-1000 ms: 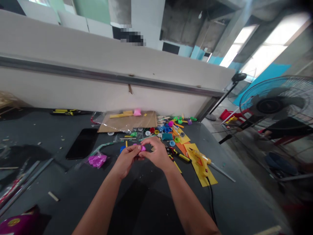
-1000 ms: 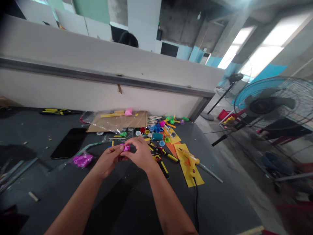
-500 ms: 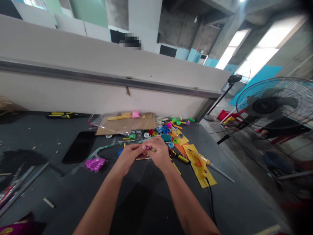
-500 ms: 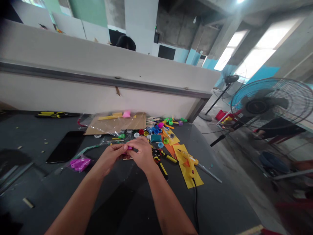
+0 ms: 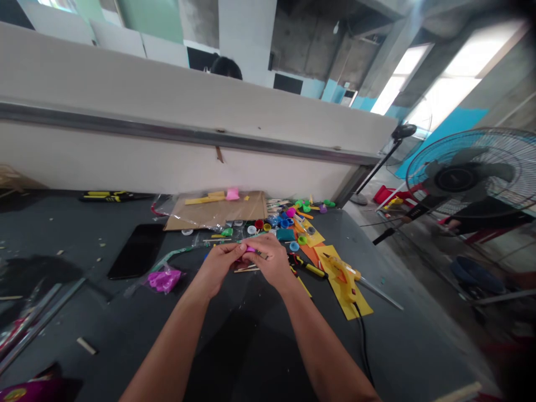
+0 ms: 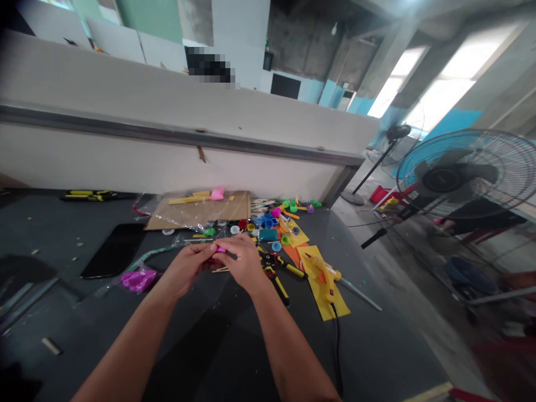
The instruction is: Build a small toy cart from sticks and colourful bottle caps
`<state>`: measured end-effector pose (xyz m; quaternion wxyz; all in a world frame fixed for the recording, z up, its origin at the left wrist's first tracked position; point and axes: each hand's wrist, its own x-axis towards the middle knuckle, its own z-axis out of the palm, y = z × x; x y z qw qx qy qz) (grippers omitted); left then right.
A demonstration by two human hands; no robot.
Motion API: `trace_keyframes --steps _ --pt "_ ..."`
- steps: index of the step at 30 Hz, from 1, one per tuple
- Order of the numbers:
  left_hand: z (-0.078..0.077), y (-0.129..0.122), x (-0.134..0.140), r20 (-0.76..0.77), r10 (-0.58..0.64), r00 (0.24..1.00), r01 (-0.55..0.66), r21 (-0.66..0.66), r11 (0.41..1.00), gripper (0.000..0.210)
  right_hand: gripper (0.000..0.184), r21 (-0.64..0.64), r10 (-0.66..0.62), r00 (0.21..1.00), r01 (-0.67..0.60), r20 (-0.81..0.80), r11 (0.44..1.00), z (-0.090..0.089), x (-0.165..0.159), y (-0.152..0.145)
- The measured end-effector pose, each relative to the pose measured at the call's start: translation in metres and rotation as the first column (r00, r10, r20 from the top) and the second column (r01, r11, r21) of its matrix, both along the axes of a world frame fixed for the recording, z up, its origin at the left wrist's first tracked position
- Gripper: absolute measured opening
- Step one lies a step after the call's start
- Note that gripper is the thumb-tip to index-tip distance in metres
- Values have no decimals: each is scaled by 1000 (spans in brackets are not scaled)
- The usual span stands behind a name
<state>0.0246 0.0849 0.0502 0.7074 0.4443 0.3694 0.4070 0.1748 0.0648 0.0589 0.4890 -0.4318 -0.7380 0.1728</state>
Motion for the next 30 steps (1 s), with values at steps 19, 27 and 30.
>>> trace_keyframes --steps 19,27,30 --pt "3 -3 6 -50 52 997 -48 76 996 24 35 -60 -3 999 6 47 998 3 2 -2" --pt "-3 -2 8 63 64 996 -60 -57 997 31 27 -2 -97 995 97 32 995 -5 3 3" --pt "-3 -2 10 101 96 990 -89 -77 993 27 28 12 -101 995 100 29 995 -7 3 3"
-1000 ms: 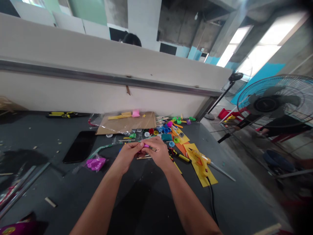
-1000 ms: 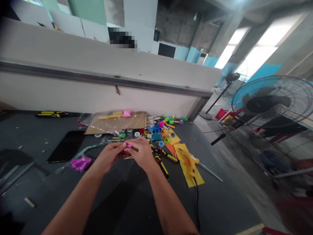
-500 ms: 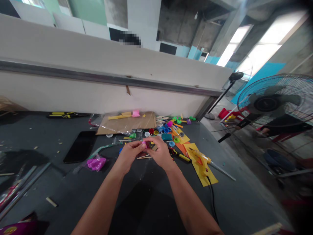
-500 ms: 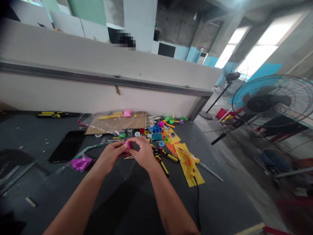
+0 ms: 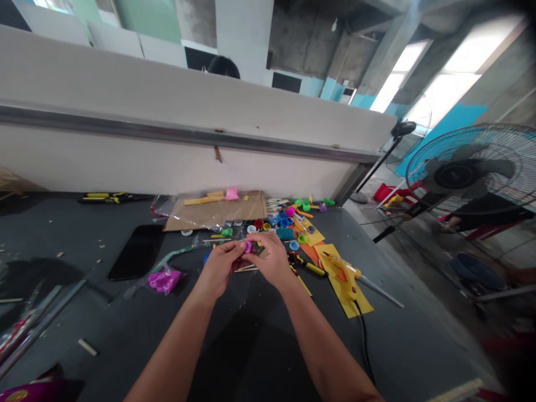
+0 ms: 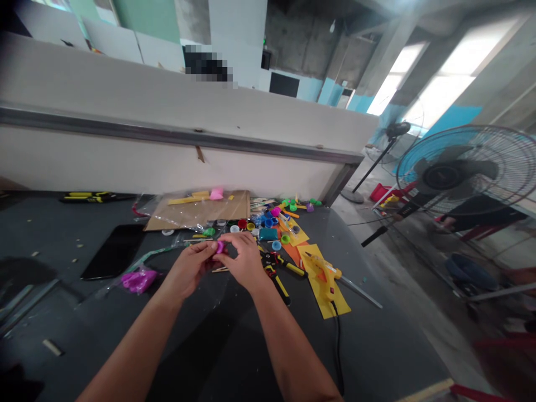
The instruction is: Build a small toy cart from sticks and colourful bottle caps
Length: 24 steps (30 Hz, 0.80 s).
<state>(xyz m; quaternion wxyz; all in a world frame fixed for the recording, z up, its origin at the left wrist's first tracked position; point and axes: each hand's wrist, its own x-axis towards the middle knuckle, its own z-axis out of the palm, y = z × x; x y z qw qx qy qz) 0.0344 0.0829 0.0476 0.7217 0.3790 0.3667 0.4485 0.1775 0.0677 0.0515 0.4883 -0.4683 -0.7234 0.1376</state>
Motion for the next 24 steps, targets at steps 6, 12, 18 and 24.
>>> trace_keyframes --steps 6,12,18,24 --pt "-1 1 -5 -50 -53 997 53 5 999 25 23 6 16 1000 -16 18 1000 0 -3 -1" --pt "-1 0 -3 1 -98 995 98 -81 992 28 22 31 -20 1000 20 -7 999 0 -2 -1" --pt "4 2 -8 -84 -96 992 93 -37 995 28 23 -40 95 995 -94 27 995 4 0 -2" --pt "2 4 -11 -248 -28 968 52 89 995 30 10 7 18 1000 -18 18 1000 -1 1 0"
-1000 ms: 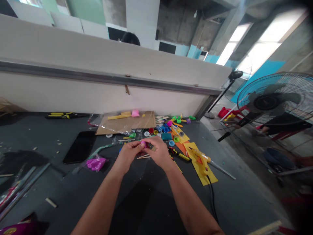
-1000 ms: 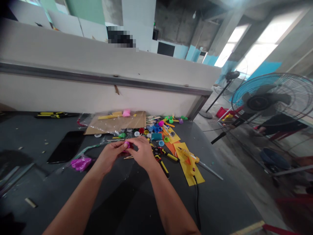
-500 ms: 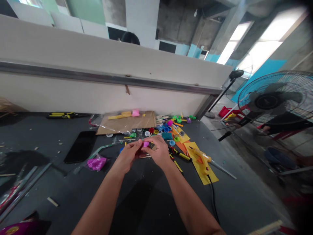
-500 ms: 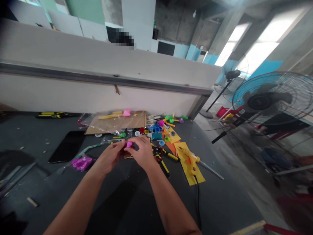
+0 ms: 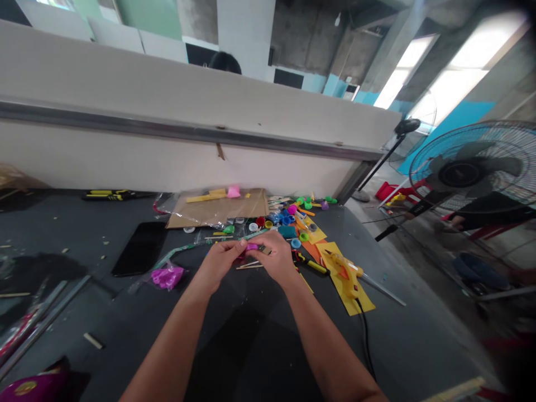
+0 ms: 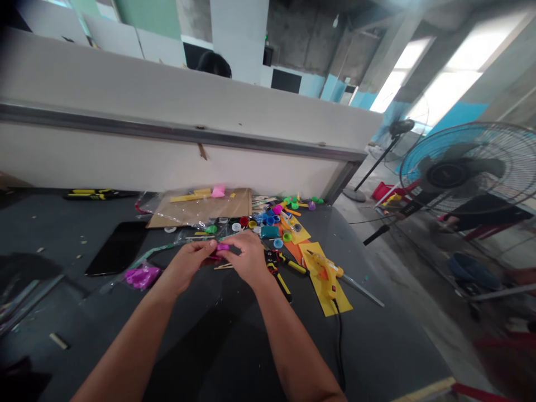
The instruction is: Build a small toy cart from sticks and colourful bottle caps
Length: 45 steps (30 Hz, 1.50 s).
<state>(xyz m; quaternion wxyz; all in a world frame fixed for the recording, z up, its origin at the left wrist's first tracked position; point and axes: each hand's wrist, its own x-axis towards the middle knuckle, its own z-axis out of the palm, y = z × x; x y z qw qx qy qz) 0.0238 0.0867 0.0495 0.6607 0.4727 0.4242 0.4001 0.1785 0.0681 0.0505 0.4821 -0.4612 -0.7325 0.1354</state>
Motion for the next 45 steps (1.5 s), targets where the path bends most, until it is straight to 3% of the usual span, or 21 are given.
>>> trace_keyframes --steps 3,7,9,14,17,21,29,35,40,45 --pt "-1 0 -1 17 -44 999 44 8 999 27 7 26 10 1000 -10 -7 1000 -1 0 1" --pt "-1 1 -5 -20 -52 998 53 20 998 27 20 32 50 999 -51 9 998 -1 0 1" --pt "0 0 -5 -27 -43 999 44 23 999 28 15 28 63 998 -64 14 998 -1 -1 1" --pt "0 -3 2 137 -75 988 83 -52 995 26 14 25 30 999 -29 -31 999 -3 -3 2" --pt "-1 -2 3 212 -81 974 103 -93 990 22 26 -16 110 993 -111 -39 994 -1 -1 1" --pt "-4 1 -3 123 -83 989 92 -69 993 19 33 -86 256 965 -261 -62 962 1 3 0" --pt "-1 -2 -5 191 -104 976 127 -112 986 23 26 -76 181 980 -187 -88 979 -4 2 4" --pt "-2 0 -8 50 -144 988 147 -59 987 19 31 -133 349 929 -363 -119 922 0 8 1" --pt "-3 -1 -8 121 -152 981 166 -120 979 28 20 -124 275 952 -292 -136 948 -1 8 2" --pt "-3 -1 -7 121 -169 978 184 -125 975 23 28 -120 209 970 -223 -122 967 -1 8 3"
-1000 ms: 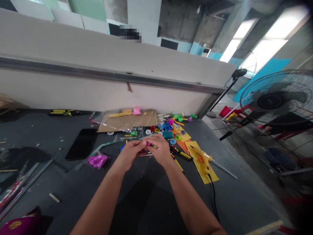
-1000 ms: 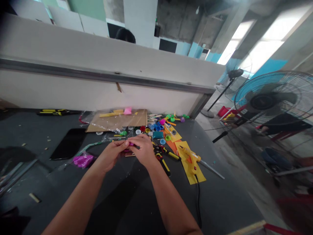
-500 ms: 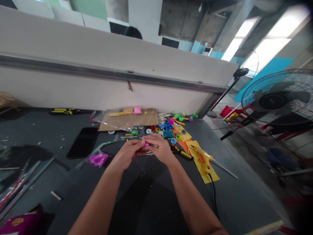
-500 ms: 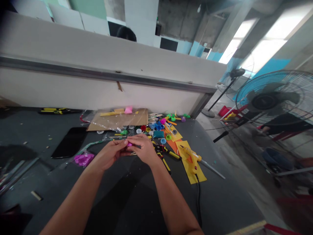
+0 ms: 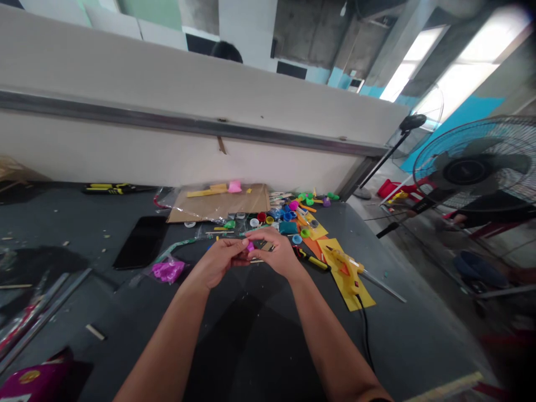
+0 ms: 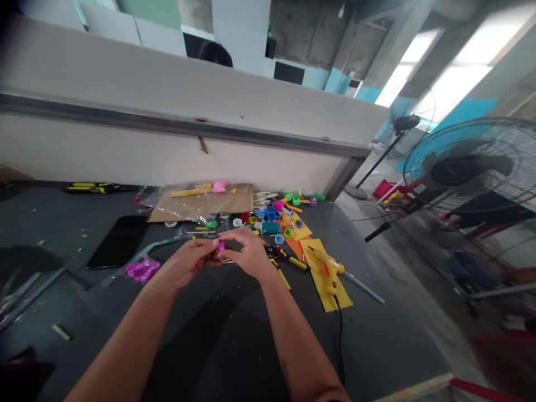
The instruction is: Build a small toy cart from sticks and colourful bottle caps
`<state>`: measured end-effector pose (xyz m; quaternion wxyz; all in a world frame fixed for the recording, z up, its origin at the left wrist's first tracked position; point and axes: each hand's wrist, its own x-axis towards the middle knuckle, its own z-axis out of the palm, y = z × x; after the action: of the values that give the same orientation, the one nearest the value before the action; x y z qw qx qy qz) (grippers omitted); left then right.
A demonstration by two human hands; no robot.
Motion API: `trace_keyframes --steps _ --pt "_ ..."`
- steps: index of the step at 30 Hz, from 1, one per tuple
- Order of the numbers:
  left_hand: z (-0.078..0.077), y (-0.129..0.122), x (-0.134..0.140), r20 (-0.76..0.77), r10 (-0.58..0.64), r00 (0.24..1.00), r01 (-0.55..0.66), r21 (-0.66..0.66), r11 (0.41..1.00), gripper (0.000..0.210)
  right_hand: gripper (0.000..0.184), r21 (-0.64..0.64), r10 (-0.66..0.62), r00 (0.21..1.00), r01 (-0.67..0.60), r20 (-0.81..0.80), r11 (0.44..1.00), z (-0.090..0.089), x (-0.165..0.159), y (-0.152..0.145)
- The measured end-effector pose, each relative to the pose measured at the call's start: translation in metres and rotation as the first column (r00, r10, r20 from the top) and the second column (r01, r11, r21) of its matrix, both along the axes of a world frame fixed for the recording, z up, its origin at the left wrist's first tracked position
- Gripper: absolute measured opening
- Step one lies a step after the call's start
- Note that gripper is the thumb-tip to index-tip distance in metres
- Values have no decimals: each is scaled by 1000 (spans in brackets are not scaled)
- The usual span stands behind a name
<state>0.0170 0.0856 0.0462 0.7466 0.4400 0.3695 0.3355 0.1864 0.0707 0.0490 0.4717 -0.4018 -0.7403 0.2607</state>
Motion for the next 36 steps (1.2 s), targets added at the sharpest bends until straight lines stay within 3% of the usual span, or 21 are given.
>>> trace_keyframes --steps 5,15,19,23,28,32,36 --pt "1 1 0 -74 22 997 -14 95 995 26 35 -15 -9 999 9 37 1000 2 -1 -2" --pt "8 -3 7 -139 36 990 -16 143 990 25 36 69 -19 990 10 137 998 -1 1 1" --pt "1 1 2 -129 43 991 -31 96 995 24 38 57 -34 983 24 178 998 1 2 0" --pt "-4 2 -1 -39 43 998 -41 39 998 27 28 66 -92 974 80 205 995 -1 1 0" --pt "-4 3 3 -33 51 998 -51 -9 999 24 17 117 -137 960 111 242 987 -3 -2 0" --pt "-4 -3 14 1 170 985 -170 -79 982 26 15 125 -184 957 160 224 979 3 0 -4" --pt "-3 -25 20 82 451 889 -443 -102 891 27 17 43 -275 961 273 31 961 14 -7 -15"
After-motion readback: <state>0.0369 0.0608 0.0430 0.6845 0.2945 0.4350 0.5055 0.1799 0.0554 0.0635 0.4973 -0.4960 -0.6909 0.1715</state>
